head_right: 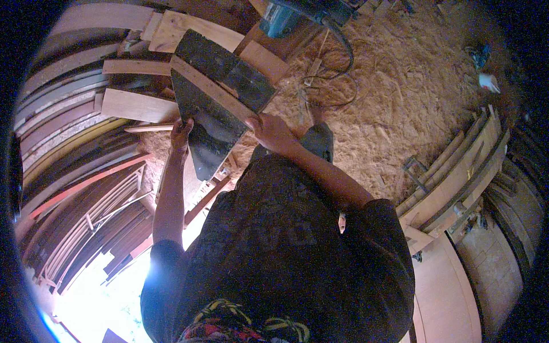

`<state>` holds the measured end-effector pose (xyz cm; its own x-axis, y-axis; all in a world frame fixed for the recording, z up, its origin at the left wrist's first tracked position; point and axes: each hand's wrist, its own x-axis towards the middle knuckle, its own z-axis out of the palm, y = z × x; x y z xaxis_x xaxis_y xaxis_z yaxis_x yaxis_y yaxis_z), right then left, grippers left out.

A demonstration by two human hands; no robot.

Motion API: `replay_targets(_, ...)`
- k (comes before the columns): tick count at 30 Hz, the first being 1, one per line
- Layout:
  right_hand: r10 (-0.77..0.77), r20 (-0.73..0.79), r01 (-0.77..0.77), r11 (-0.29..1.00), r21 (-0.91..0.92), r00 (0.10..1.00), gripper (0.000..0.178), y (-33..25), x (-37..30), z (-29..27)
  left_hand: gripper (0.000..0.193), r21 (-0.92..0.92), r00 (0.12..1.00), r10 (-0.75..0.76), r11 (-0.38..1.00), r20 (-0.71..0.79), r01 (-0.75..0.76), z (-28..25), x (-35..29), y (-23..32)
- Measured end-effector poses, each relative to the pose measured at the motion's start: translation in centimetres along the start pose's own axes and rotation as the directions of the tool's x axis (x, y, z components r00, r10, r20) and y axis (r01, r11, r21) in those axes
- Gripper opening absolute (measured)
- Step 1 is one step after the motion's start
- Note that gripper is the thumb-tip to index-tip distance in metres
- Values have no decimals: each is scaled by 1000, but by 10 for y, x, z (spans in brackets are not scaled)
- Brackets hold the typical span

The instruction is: The person positions a plank on a workbench, then uses a handheld circular saw to cut it into smaller pieces. The person repeatedly picks up planks, aligns them, cuts them, and sets the cut pieces aside.

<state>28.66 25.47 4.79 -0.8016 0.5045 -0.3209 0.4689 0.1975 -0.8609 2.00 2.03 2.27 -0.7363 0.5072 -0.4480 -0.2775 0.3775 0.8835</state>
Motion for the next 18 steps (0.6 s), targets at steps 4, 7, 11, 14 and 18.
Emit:
replay_targets(4,-12,-11,12,1000,2,1000,45,-7,-4,-4,32,-27,1000,-19,999,10,19,1,-3,6)
replay_targets(7,-32,-31,31,999,-7,999,43,1,-3,1,31,-43,1000,-17,999,9,17,5,-6,10)
replay_targets(11,-55,-63,57,998,20,996,44,7,-3,7,32,-63,1000,6,998,28,-5,7,-6,11)
replay_targets(14,-86,-86,89,996,30,993,44,6,-3,7,33,-48,1000,1,999,25,0,-2,-1,1)
replay_targets(18,-10,-35,11,1000,11,999,47,8,0,8,32,-30,1000,15,999,22,-14,-10,5,-11)
